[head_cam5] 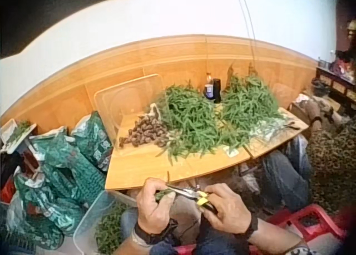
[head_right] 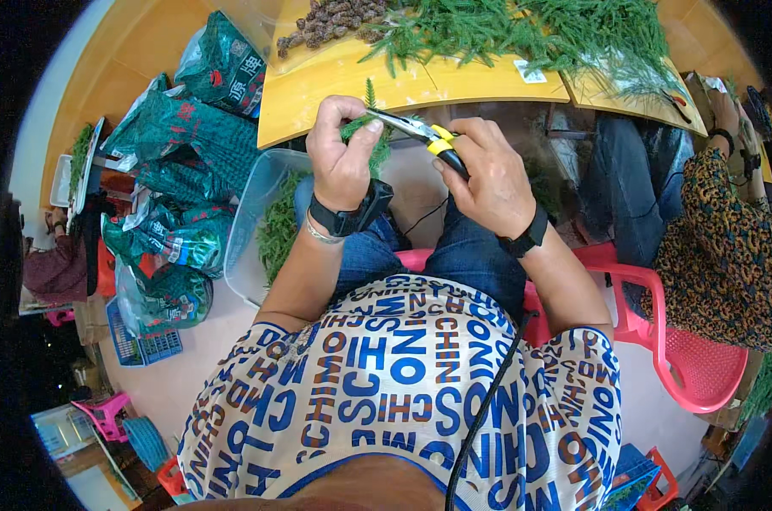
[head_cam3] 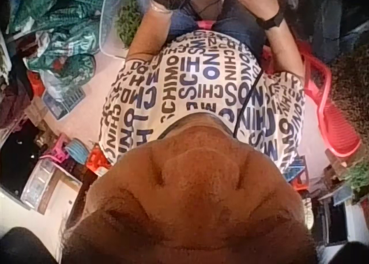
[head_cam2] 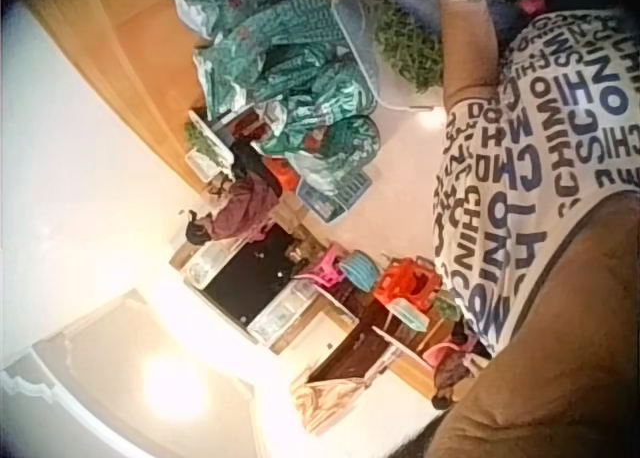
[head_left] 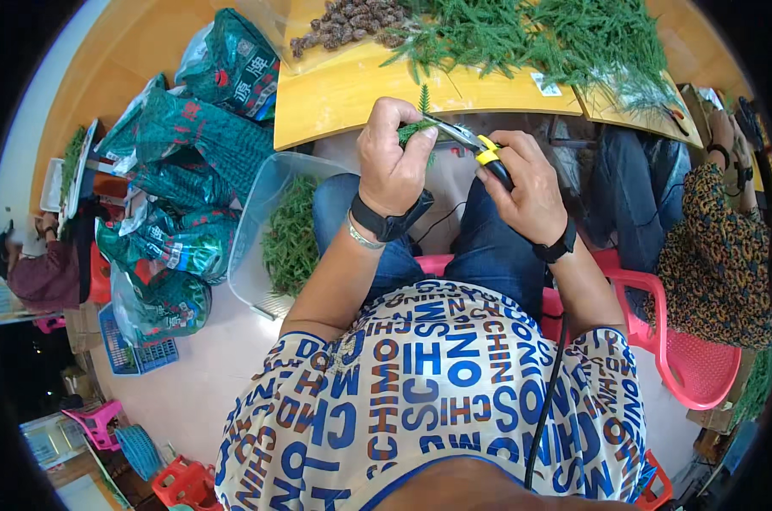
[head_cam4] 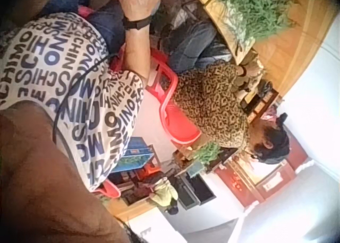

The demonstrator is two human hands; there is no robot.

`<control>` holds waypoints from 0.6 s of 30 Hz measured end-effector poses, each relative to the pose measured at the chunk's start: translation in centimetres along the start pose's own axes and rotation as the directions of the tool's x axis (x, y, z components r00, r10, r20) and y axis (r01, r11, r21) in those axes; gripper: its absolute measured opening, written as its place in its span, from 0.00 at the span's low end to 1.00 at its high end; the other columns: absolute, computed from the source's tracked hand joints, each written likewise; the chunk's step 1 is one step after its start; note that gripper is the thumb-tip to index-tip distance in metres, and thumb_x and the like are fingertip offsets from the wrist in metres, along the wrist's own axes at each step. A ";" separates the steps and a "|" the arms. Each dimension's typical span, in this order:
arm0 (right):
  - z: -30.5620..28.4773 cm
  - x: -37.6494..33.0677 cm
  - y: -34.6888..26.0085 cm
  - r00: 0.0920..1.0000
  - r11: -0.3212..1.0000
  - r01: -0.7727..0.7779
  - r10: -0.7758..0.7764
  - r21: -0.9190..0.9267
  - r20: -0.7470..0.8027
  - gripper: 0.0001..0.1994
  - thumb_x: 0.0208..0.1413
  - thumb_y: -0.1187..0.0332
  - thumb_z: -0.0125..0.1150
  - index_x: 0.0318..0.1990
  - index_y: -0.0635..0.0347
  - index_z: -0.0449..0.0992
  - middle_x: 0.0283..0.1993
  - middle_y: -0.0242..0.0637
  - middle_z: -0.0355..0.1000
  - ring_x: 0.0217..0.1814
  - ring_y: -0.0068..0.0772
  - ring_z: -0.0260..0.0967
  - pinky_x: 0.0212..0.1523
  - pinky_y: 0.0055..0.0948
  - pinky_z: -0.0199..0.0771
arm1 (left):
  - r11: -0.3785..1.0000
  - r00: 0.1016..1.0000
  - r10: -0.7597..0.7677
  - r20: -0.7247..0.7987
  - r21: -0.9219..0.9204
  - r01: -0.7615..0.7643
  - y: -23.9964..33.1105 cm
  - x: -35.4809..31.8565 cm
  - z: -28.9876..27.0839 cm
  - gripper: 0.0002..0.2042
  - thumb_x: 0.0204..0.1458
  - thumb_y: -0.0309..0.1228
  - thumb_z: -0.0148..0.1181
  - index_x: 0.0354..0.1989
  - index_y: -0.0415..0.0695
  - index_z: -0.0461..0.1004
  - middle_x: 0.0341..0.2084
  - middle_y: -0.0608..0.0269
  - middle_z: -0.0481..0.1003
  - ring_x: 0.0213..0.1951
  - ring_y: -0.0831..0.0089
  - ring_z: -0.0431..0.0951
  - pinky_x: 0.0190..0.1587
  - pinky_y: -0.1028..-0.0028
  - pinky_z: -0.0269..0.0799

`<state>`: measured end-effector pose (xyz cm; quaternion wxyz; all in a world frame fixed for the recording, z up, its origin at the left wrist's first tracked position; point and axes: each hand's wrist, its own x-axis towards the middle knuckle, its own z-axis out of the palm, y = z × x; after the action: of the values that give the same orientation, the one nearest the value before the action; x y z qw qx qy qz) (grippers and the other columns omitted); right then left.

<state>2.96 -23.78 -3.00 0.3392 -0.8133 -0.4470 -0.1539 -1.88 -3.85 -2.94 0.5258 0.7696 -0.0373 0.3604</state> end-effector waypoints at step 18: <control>-0.6 0.1 1.1 0.939 0.910 -0.259 0.160 0.323 0.303 0.11 0.53 0.70 0.62 0.36 0.70 0.71 0.39 0.45 0.69 0.42 0.39 0.68 0.42 0.31 0.67 | 0.881 0.949 -0.266 0.170 -0.357 0.311 -1.5 0.1 -0.2 0.07 0.49 0.25 0.59 0.33 0.38 0.68 0.25 0.67 0.71 0.27 0.81 0.69 0.31 0.78 0.67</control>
<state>3.94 -24.56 -2.99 0.4320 -0.7947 -0.4188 0.0800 -1.27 -3.04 -4.00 0.7092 0.6699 -0.0216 0.2188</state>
